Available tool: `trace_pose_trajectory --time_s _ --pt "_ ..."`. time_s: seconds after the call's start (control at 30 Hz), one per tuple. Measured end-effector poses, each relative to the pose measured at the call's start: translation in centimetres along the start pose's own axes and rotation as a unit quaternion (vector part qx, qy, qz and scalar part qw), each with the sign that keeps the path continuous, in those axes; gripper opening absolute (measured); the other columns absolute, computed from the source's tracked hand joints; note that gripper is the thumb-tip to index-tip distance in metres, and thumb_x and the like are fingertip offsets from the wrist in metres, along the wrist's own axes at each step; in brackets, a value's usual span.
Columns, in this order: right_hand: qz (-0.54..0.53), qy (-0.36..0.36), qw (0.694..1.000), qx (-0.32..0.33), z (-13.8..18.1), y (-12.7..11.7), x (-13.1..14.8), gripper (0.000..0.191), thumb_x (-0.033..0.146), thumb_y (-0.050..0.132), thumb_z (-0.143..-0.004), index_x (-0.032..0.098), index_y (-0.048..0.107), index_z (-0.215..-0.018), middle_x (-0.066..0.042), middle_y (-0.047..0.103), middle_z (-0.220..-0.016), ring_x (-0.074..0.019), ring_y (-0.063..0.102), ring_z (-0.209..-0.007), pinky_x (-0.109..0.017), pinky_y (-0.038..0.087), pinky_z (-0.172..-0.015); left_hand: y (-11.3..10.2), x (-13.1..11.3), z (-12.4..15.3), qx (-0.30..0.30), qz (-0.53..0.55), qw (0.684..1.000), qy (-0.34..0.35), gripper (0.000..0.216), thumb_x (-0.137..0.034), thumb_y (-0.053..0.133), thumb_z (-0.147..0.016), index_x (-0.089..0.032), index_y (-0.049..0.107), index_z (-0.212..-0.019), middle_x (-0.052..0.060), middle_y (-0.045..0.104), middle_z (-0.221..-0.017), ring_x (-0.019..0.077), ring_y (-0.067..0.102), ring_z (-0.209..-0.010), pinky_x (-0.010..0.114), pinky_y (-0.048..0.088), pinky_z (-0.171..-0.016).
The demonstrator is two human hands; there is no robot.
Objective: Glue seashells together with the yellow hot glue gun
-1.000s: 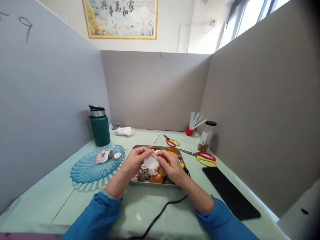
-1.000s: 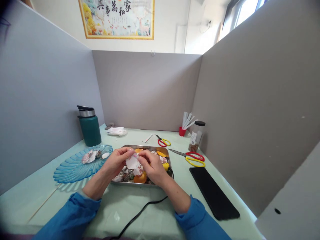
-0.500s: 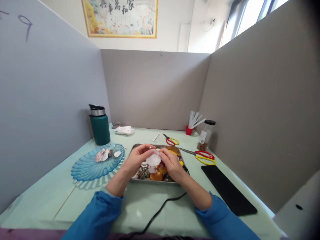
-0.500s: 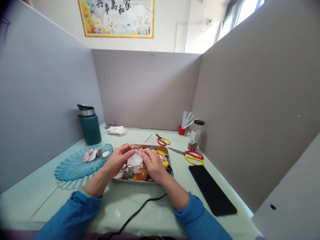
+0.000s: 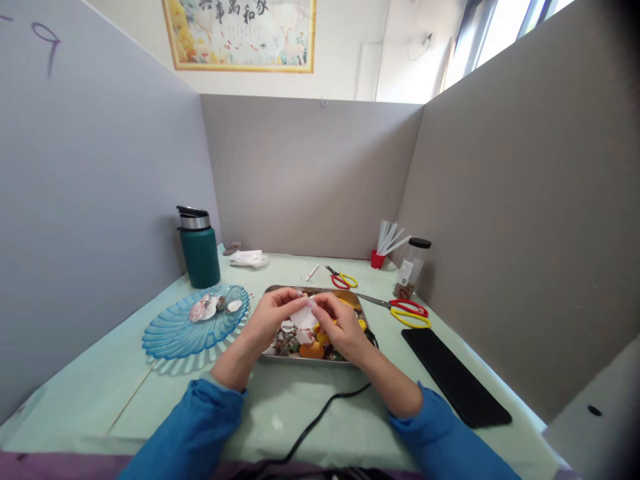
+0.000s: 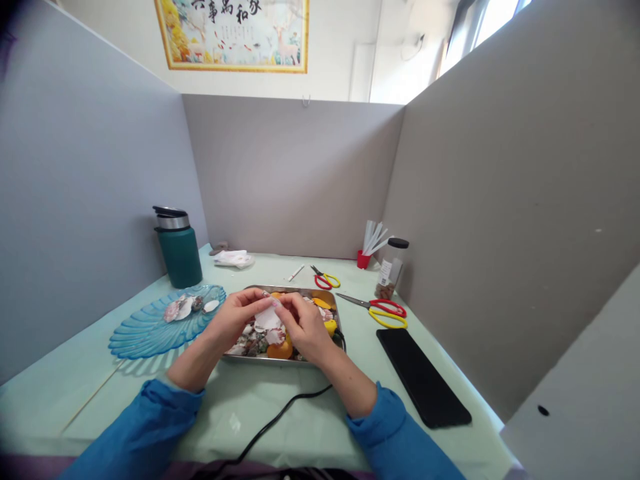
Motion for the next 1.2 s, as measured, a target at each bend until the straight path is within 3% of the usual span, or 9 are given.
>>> trace_pose_trajectory --time_s 0.5,0.7,0.9,1.2 --pt "-0.194 0.098 0.976 0.028 0.0 0.9 -1.8 0.03 0.047 0.06 -0.079 0.018 0.052 -0.08 0.005 0.051 -0.061 -0.0063 0.044 -0.046 -0.019 0.038 -0.044 0.5 -0.4 0.3 0.043 -0.042 0.998 0.009 0.021 -0.033 0.073 -0.068 -0.014 0.067 -0.076 0.001 0.065 -0.07 0.0103 0.055 -0.062 0.02 0.041 -0.06" --pt "-0.205 0.114 0.972 0.015 -0.2 0.7 -2.2 0.031 0.047 0.063 -0.076 0.017 0.055 -0.08 0.006 0.051 -0.059 -0.0058 0.044 -0.045 -0.019 0.037 -0.042 0.5 -1.1 0.3 0.028 -0.067 0.997 0.032 0.02 -0.033 0.073 -0.068 -0.014 0.068 -0.074 0.001 0.065 -0.071 0.0106 0.055 -0.065 0.02 0.042 -0.062" --pt "-0.19 0.129 0.973 -0.022 -0.4 0.0 -2.6 0.031 0.047 0.062 -0.077 0.017 0.059 -0.079 0.006 0.05 -0.055 -0.006 0.042 -0.042 -0.019 0.034 -0.04 0.5 -0.7 0.2 0.02 -0.06 0.998 0.001 0.026 -0.035 0.074 -0.065 -0.014 0.067 -0.08 0.002 0.064 -0.073 0.0108 0.055 -0.062 0.021 0.044 -0.058" --pt "-0.176 0.116 0.978 -0.001 -0.2 0.4 -2.3 0.031 0.048 0.06 -0.078 0.017 0.059 -0.08 0.005 0.051 -0.057 -0.0064 0.042 -0.044 -0.019 0.036 -0.041 0.5 0.0 0.0 0.025 -0.059 0.998 -0.002 0.03 -0.041 0.073 -0.066 -0.013 0.065 -0.074 -0.001 0.058 -0.061 0.0081 0.049 -0.055 0.019 0.036 -0.052"
Point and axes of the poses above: each hand's wrist, its own z-axis away from the middle knuckle, its own y-axis out of the palm, x = y × z, the point moved 9 cm from there along -z, towards the middle knuckle
